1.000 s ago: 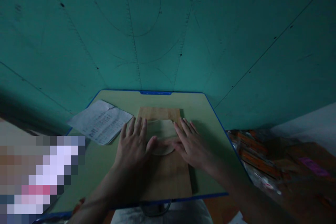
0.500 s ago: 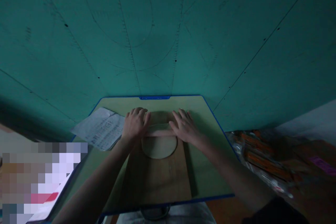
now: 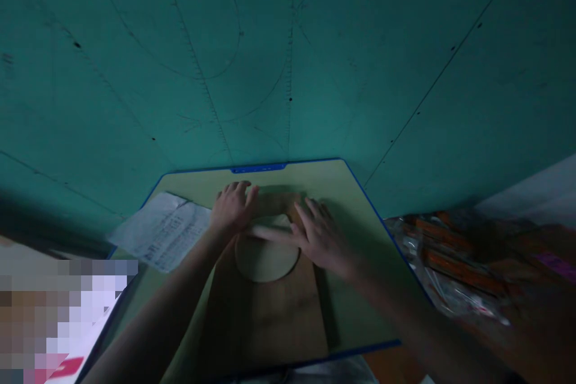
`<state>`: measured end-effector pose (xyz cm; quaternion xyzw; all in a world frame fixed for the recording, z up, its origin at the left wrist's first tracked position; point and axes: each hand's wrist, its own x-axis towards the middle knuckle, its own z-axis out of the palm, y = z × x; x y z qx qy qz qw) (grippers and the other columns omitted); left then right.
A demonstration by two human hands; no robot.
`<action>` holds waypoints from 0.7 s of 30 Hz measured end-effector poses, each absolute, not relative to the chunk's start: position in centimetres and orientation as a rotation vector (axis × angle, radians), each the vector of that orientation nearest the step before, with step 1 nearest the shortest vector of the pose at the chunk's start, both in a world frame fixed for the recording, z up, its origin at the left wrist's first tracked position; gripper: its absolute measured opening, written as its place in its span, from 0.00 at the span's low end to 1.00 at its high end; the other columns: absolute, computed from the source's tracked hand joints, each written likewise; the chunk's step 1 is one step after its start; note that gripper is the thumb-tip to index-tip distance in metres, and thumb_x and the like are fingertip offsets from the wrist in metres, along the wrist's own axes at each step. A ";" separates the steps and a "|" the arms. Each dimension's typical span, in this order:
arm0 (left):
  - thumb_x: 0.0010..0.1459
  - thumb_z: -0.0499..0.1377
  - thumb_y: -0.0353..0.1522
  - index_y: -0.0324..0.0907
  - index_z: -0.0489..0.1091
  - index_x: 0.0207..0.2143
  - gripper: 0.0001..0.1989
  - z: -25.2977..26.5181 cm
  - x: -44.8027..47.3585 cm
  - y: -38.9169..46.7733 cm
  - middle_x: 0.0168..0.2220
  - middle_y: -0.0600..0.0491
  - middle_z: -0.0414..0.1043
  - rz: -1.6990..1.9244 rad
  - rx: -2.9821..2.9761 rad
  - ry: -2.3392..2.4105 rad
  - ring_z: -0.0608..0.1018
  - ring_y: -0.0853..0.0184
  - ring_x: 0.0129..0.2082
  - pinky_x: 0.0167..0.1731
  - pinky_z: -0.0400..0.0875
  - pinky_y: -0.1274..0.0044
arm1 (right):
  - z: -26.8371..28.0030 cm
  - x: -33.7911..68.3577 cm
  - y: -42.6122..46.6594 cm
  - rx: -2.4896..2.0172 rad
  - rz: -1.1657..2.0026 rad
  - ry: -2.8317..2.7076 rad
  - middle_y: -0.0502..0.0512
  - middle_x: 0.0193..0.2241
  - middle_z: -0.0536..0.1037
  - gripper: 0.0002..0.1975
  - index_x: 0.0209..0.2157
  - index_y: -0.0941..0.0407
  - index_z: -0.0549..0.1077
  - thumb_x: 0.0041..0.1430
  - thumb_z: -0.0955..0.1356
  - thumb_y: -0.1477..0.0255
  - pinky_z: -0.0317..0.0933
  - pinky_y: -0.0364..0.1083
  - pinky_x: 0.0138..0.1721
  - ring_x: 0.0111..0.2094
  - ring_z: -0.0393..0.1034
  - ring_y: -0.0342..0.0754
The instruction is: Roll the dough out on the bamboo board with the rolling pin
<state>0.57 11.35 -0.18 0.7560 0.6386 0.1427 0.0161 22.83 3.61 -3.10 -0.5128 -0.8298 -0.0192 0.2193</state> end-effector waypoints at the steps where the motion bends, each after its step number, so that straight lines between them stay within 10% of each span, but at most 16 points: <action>1: 0.70 0.42 0.41 0.40 0.69 0.52 0.22 -0.4 0.3 10.7 0.50 0.41 0.75 0.449 2.320 2.033 0.76 0.52 0.50 0.49 0.69 0.62 | -3.1 22.6 2.9 -1.419 -0.024 -2.287 0.72 0.62 0.66 0.25 0.63 0.62 0.64 0.72 0.56 0.64 0.57 0.65 0.61 0.65 0.59 0.63; 21: 0.70 0.43 0.39 0.39 0.72 0.46 0.21 -0.2 3.1 13.8 0.47 0.42 0.75 0.628 2.400 1.811 0.74 0.55 0.50 0.51 0.67 0.65 | -2.9 23.0 1.1 -1.494 0.177 -2.227 0.67 0.61 0.68 0.27 0.65 0.57 0.60 0.70 0.58 0.61 0.59 0.63 0.61 0.63 0.60 0.61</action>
